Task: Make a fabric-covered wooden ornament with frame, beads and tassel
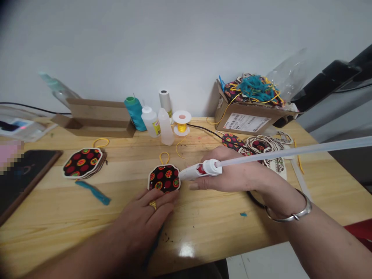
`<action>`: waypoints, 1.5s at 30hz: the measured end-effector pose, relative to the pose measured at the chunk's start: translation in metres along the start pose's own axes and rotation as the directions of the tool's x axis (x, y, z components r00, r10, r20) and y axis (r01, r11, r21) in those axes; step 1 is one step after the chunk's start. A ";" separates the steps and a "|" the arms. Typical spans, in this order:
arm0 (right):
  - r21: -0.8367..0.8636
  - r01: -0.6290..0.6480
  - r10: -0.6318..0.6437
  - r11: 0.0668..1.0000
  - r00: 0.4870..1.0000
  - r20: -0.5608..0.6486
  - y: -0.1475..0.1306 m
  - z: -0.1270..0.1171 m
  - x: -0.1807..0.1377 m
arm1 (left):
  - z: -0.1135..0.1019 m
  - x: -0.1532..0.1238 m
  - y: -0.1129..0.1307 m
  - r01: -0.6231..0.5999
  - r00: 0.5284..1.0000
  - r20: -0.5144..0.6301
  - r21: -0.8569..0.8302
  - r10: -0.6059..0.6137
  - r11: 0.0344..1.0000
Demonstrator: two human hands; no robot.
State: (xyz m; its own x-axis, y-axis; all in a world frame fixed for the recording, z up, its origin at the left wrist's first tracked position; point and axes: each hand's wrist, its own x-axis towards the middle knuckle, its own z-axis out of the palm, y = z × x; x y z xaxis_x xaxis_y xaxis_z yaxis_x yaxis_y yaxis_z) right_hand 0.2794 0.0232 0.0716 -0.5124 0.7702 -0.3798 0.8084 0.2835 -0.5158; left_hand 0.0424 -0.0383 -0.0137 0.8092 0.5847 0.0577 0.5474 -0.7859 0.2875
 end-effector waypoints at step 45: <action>-0.312 -0.012 0.012 0.950 1.000 0.000 -0.013 -0.002 0.006 | 0.001 -0.008 -0.005 0.067 0.997 0.045 -0.170 -0.060 0.983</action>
State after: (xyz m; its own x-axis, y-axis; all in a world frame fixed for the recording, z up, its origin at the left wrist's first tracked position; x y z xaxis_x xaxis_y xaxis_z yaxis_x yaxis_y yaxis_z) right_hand 0.2665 0.0248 0.0775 -0.5026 0.7733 -0.3865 0.8643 0.4388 -0.2458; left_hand 0.0331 -0.0396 -0.0168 0.7836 0.6212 -0.0030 0.5560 -0.6992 0.4495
